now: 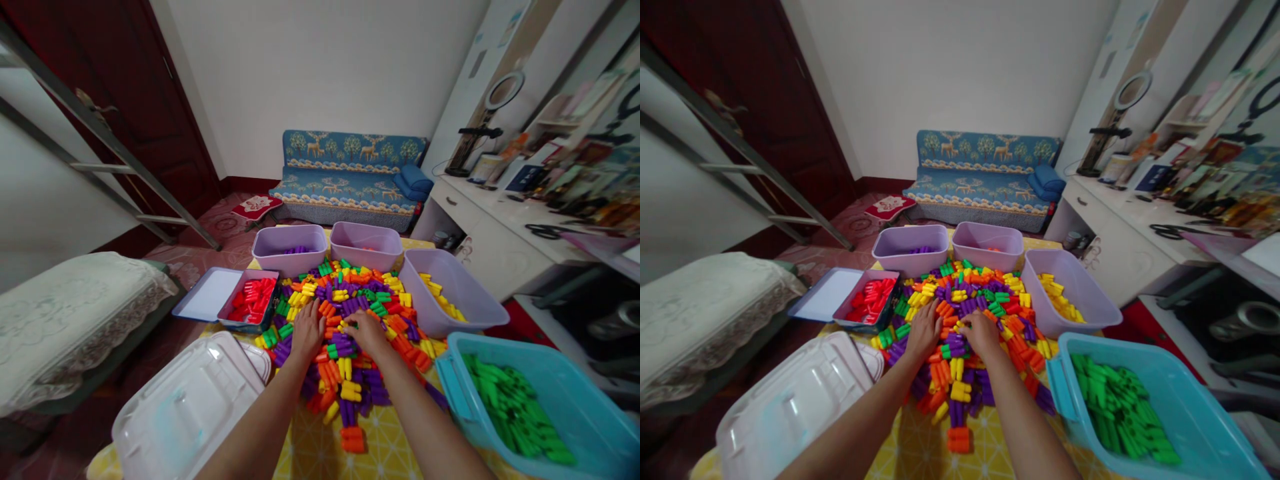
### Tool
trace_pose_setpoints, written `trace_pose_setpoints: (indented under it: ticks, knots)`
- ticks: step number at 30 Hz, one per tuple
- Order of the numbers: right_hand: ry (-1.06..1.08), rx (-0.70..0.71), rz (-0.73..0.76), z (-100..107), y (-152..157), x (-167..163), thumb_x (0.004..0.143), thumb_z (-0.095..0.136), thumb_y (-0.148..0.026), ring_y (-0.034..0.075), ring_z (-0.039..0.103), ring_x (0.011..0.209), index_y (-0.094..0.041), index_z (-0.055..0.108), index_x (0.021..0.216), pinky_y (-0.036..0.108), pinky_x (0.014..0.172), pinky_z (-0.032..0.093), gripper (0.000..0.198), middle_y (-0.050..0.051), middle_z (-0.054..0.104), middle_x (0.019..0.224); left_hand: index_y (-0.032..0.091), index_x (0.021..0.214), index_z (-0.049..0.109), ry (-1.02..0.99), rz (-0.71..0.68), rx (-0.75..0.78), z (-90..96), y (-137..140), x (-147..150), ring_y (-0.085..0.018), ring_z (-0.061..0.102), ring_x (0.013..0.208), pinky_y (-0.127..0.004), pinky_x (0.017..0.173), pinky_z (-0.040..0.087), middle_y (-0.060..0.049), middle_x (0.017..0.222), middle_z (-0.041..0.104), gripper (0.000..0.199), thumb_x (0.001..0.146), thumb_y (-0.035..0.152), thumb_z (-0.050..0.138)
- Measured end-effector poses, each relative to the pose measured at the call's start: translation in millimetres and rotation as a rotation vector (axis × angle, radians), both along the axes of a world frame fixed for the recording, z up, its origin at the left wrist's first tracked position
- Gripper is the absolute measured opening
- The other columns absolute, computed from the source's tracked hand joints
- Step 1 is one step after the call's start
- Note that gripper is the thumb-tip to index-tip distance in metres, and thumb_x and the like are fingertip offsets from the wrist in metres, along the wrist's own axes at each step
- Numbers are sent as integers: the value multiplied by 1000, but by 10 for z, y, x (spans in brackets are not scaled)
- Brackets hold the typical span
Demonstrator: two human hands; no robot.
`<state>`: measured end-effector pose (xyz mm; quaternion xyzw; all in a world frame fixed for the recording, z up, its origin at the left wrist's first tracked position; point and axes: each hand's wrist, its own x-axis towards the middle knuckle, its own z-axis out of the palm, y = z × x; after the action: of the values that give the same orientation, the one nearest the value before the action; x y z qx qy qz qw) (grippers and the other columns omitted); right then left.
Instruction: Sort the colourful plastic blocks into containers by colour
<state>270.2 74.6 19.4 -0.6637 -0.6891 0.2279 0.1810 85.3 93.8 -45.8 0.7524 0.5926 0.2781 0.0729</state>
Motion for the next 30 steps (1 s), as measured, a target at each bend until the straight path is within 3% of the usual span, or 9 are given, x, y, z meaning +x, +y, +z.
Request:
trace_pose_setpoints:
  ticks: [3,6,9,12,15,21,26,30]
  knots:
    - [-3,14,3,-26,-41,-2,76,69,-26,21,65,97,-22,72,86,29,81,45,11,5,70,99,11,141,46,-1,7,-14,22,-10,7,-28,51,127,-47,109,40,-18,137,56,50,93,27,45]
    - [187,104,-92,-35,-54,31,78,65,-31,19,66,83,-22,68,86,29,74,47,12,2,70,88,11,141,46,-9,8,-13,41,-19,10,-28,51,127,-46,109,40,-17,137,56,51,92,27,45]
    - [671,312,-395,56,28,213,76,67,-39,17,62,67,-20,65,90,28,63,48,24,1,68,79,12,140,46,-19,7,-17,52,-25,11,-28,51,127,-46,109,40,-16,136,56,51,92,27,46]
    - [1290,506,-795,245,189,536,66,77,-33,12,58,60,-18,60,84,23,57,47,29,-4,63,70,13,141,46,-18,9,-18,60,-30,14,-28,51,126,-46,108,41,-16,136,56,51,92,27,46]
    - [1477,570,-942,421,320,825,74,71,-28,7,57,60,-21,49,77,19,60,48,24,-8,56,67,12,141,45,-18,13,-20,66,-35,18,-29,50,127,-46,109,40,-16,137,56,51,92,27,45]
    - [1640,566,-972,514,286,851,89,50,-25,6,64,79,-21,49,84,19,75,53,6,-1,62,90,11,140,46,-32,2,-19,71,-32,18,-27,51,127,-45,109,39,-15,137,56,49,94,25,41]
    - [1725,619,-957,577,213,726,94,39,-32,6,65,100,-25,53,96,25,90,50,16,-1,61,120,12,144,42,-74,2,-39,92,-44,15,-27,50,128,-45,109,38,-17,138,54,51,97,29,37]
    - [1721,638,-961,658,211,724,94,37,-35,8,64,109,-28,53,102,30,97,47,20,-2,56,136,16,151,31,-119,-8,-51,118,-71,7,-27,50,129,-45,110,37,-16,139,54,61,97,44,39]
